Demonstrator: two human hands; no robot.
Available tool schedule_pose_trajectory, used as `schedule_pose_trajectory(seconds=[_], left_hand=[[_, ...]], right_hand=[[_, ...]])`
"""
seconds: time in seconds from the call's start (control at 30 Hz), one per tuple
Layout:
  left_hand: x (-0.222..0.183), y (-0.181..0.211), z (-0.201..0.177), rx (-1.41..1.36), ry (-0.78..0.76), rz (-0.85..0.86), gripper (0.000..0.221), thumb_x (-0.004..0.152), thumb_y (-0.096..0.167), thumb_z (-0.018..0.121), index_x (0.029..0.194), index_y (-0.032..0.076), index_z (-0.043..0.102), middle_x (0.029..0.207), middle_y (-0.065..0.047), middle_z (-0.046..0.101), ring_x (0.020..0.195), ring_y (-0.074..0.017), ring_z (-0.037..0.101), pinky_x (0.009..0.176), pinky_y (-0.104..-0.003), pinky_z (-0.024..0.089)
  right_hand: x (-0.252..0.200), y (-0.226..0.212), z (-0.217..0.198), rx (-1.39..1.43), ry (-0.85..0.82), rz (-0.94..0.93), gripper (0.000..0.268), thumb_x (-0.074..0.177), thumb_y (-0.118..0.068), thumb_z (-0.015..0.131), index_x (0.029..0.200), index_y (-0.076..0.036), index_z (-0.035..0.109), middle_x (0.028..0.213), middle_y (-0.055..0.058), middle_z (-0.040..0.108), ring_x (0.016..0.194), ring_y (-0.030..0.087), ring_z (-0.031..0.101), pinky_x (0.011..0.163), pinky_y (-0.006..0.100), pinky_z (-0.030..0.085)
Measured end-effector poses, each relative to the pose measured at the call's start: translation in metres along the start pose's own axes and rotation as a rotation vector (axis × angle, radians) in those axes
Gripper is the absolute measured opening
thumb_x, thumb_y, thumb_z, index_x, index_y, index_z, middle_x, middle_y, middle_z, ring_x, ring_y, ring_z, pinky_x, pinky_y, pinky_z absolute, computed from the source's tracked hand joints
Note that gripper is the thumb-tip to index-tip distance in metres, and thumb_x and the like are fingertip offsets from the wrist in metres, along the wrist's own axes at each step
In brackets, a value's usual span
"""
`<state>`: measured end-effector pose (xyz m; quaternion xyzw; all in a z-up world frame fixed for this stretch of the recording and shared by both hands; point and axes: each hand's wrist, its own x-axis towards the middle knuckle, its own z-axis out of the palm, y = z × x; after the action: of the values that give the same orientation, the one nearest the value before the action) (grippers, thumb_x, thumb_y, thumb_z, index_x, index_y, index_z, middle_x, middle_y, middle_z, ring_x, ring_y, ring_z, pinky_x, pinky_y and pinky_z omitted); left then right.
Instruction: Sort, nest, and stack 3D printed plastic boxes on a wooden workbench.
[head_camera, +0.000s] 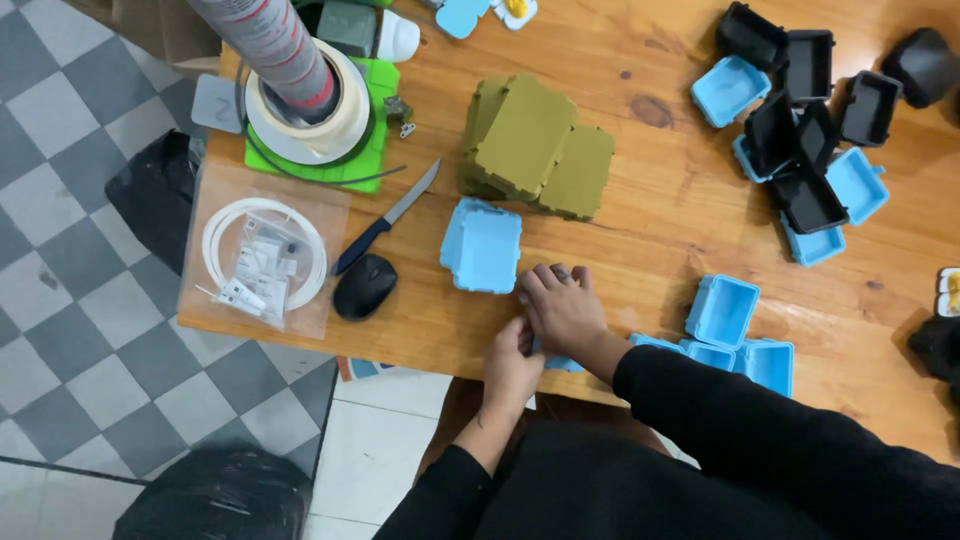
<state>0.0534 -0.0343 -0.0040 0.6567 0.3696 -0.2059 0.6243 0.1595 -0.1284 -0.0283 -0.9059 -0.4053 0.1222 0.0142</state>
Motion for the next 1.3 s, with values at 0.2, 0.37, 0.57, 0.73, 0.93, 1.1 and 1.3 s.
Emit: schedule_pose_trajectory(seconds=[0.2, 0.37, 0.57, 0.73, 0.93, 1.1, 1.3], left_hand=[[0.011, -0.003, -0.001, -0.058, -0.027, 0.004, 0.049, 0.075, 0.01, 0.075, 0.122, 0.02, 0.068, 0.116, -0.012, 0.074, 0.112, -0.0294, 0.069, 0.096, -0.04, 0.057], [0.018, -0.038, 0.004, -0.177, -0.053, 0.151, 0.061, 0.074, 0.007, 0.08, 0.132, 0.013, 0.063, 0.124, -0.022, 0.068, 0.116, -0.0394, 0.063, 0.098, -0.047, 0.055], [-0.006, -0.054, -0.069, -0.189, 0.042, 0.134, 0.047, 0.086, 0.016, 0.074, 0.132, 0.012, 0.064, 0.123, -0.017, 0.071, 0.112, -0.0316, 0.069, 0.096, -0.042, 0.056], [-0.013, -0.068, -0.089, -0.187, 0.14, 0.127, 0.03, 0.093, 0.017, 0.065, 0.122, 0.014, 0.071, 0.114, -0.011, 0.077, 0.107, -0.0257, 0.073, 0.094, -0.039, 0.057], [-0.026, -0.061, -0.092, -0.338, 0.11, 0.117, 0.031, 0.096, 0.017, 0.063, 0.124, 0.01, 0.07, 0.11, -0.015, 0.077, 0.108, -0.0259, 0.073, 0.098, -0.041, 0.055], [-0.017, -0.066, -0.071, -0.298, 0.071, 0.074, 0.028, 0.095, 0.02, 0.062, 0.12, 0.013, 0.072, 0.103, -0.009, 0.078, 0.096, -0.0197, 0.075, 0.089, -0.036, 0.058], [-0.031, -0.06, -0.074, -0.219, 0.082, 0.06, 0.026, 0.096, 0.024, 0.061, 0.119, 0.018, 0.073, 0.104, -0.006, 0.079, 0.097, -0.0194, 0.075, 0.088, -0.034, 0.059]], right_hand=[[0.0, 0.001, 0.002, 0.013, 0.106, -0.019, 0.017, 0.098, -0.039, 0.043, 0.102, -0.023, 0.048, 0.093, 0.001, 0.047, 0.095, 0.026, 0.056, 0.086, 0.044, 0.038], [-0.007, -0.005, 0.001, -0.037, 0.121, 0.03, 0.026, 0.097, -0.046, 0.048, 0.106, -0.022, 0.049, 0.099, 0.001, 0.05, 0.1, 0.026, 0.056, 0.093, 0.047, 0.036], [-0.026, -0.004, -0.014, -0.004, 0.169, -0.118, 0.035, 0.095, -0.054, 0.051, 0.108, -0.022, 0.055, 0.108, 0.002, 0.057, 0.114, 0.024, 0.057, 0.109, 0.054, 0.029], [-0.012, -0.02, -0.002, 0.099, 0.222, -0.486, 0.033, 0.098, -0.049, 0.051, 0.091, -0.018, 0.059, 0.091, 0.003, 0.057, 0.099, 0.025, 0.062, 0.093, 0.045, 0.043], [-0.002, -0.022, 0.004, -0.041, 0.182, -0.504, 0.02, 0.086, -0.039, 0.051, 0.08, -0.021, 0.058, 0.084, 0.001, 0.054, 0.088, 0.025, 0.062, 0.081, 0.043, 0.042], [0.001, -0.02, 0.005, -0.017, 0.157, -0.5, 0.017, 0.075, -0.038, 0.049, 0.073, -0.022, 0.055, 0.082, -0.001, 0.054, 0.082, 0.023, 0.061, 0.078, 0.04, 0.04], [-0.017, -0.016, 0.005, 0.055, 0.33, -0.467, 0.033, 0.086, -0.053, 0.057, 0.085, -0.02, 0.058, 0.093, 0.001, 0.058, 0.093, 0.021, 0.063, 0.096, 0.047, 0.038]])
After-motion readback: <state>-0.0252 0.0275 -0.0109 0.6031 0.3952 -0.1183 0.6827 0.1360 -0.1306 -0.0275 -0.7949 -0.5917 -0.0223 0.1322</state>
